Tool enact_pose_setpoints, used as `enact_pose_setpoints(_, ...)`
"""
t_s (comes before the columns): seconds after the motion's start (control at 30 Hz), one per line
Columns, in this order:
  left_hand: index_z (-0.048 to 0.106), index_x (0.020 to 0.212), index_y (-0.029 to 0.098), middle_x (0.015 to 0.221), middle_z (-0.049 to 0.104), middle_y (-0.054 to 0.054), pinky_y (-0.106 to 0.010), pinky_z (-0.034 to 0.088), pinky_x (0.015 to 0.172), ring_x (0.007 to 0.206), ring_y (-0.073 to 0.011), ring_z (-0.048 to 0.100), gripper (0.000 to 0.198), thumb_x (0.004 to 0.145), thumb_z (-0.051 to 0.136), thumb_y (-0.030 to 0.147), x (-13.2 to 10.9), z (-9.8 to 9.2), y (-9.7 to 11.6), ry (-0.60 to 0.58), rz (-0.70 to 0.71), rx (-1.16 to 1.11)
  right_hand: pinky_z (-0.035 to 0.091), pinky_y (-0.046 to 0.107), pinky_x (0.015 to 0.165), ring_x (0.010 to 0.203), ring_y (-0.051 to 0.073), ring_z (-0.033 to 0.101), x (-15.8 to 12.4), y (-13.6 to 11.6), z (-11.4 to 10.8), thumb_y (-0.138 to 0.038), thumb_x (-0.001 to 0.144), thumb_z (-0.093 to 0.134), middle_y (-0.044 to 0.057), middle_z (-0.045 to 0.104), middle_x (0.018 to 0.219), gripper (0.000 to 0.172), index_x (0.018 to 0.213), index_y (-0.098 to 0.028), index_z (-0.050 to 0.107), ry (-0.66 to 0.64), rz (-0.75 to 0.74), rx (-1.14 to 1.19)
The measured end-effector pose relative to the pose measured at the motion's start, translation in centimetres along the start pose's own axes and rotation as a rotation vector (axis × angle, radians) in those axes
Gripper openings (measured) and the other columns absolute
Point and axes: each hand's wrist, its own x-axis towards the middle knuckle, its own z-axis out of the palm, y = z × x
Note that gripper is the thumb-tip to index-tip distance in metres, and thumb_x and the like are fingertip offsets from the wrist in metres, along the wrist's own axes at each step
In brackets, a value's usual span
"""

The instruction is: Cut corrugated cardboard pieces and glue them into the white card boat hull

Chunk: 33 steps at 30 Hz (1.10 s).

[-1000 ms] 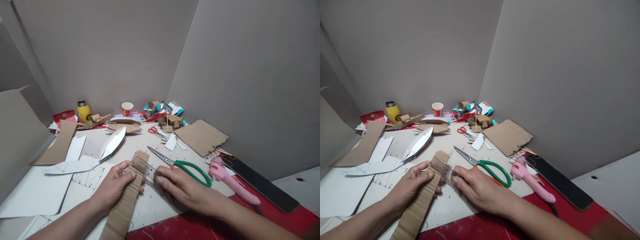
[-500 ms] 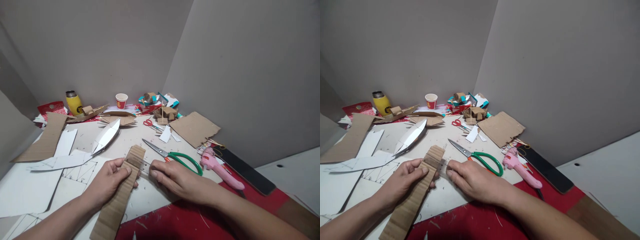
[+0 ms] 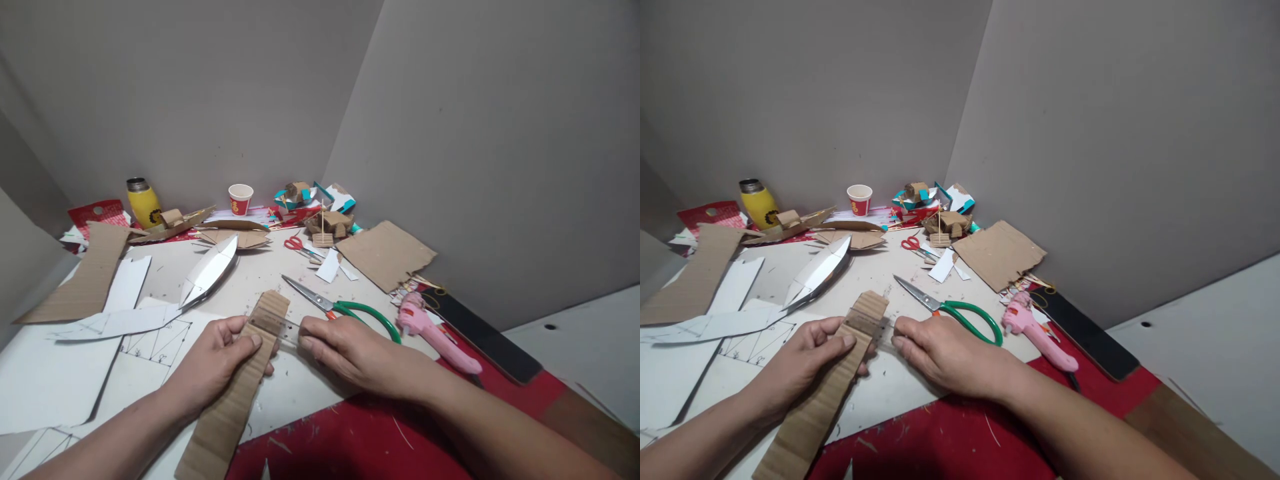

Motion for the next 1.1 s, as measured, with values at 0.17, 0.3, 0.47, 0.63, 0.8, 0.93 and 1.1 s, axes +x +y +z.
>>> enact_pose_setpoints(0.17, 0.068, 0.088, 0.014, 0.082, 0.071, -0.009, -0.027, 0.047, 0.062, 0.065, -0.0163, 0.065, 0.025, 0.082, 0.062, 0.037, 0.04, 0.10, 0.04, 0.002, -0.013, 0.007, 0.033, 0.025, 0.059, 0.061, 0.013, 0.046, -0.01, 0.06, 0.16, -0.029, 0.097, 0.034, -0.001, 0.051, 0.069, 0.021, 0.083, -0.021, 0.046, -0.005, 0.013, -0.019)
enact_pose_setpoints(0.3, 0.068, 0.088, 0.013, 0.079, 0.072, -0.009, -0.026, 0.046, 0.060, 0.064, -0.0157, 0.064, 0.027, 0.084, 0.059, 0.038, -0.06, 0.07, 0.12, 0.004, -0.011, 0.014, 0.033, 0.025, 0.059, 0.061, 0.013, 0.045, 0.06, 0.26, 0.33, -0.029, 0.098, 0.033, -0.001, 0.052, 0.070, 0.020, 0.084, -0.022, 0.044, -0.003, -0.005, -0.033)
enact_pose_setpoints(0.47, 0.067, 0.088, 0.013, 0.073, 0.072, -0.009, -0.025, 0.044, 0.058, 0.061, -0.0158, 0.063, 0.028, 0.085, 0.058, 0.040, -0.14, -0.10, 0.06, 0.008, -0.012, 0.025, 0.032, 0.025, 0.059, 0.061, 0.012, 0.043, 0.14, 0.31, 0.37, -0.028, 0.098, 0.034, -0.002, 0.049, 0.069, 0.018, 0.084, -0.022, 0.043, 0.006, -0.012, -0.038)
enact_pose_setpoints(0.63, 0.067, 0.091, 0.013, 0.070, 0.072, -0.009, -0.023, 0.042, 0.054, 0.056, -0.0134, 0.060, 0.030, 0.086, 0.057, 0.040, -0.20, -0.18, -0.03, 0.010, -0.040, 0.018, 0.031, 0.025, 0.059, 0.061, 0.012, 0.042, 0.08, 0.29, 0.40, -0.028, 0.098, 0.033, -0.002, 0.049, 0.069, 0.019, 0.083, -0.021, 0.043, 0.002, -0.018, -0.049)
enact_pose_setpoints(0.8, 0.067, 0.090, 0.013, 0.070, 0.073, -0.008, -0.022, 0.043, 0.054, 0.056, -0.0126, 0.061, 0.028, 0.086, 0.057, 0.039, -0.08, -0.09, 0.06, 0.020, -0.040, 0.034, 0.030, 0.025, 0.058, 0.060, 0.012, 0.040, 0.04, 0.46, 0.62, -0.028, 0.098, 0.035, -0.003, 0.048, 0.068, 0.018, 0.084, -0.021, 0.044, 0.007, -0.025, -0.038)
enact_pose_setpoints(0.93, 0.066, 0.089, 0.013, 0.069, 0.073, -0.009, -0.022, 0.042, 0.052, 0.052, -0.0114, 0.058, 0.029, 0.087, 0.055, 0.040, -0.09, -0.13, 0.06, 0.020, -0.049, 0.047, 0.030, 0.025, 0.057, 0.059, 0.012, 0.040, 0.06, 0.50, 0.68, -0.029, 0.098, 0.035, -0.003, 0.048, 0.067, 0.019, 0.083, -0.021, 0.045, 0.018, -0.027, -0.042)
enact_pose_setpoints(1.1, 0.066, 0.089, 0.013, 0.068, 0.073, -0.009, -0.021, 0.041, 0.051, 0.051, -0.0107, 0.058, 0.028, 0.087, 0.056, 0.038, -0.30, -0.19, 0.02, 0.031, -0.047, 0.051, 0.030, 0.025, 0.057, 0.058, 0.012, 0.040, 0.08, 0.42, 0.62, -0.028, 0.098, 0.035, -0.002, 0.049, 0.067, 0.020, 0.083, -0.020, 0.047, 0.024, -0.039, -0.039)
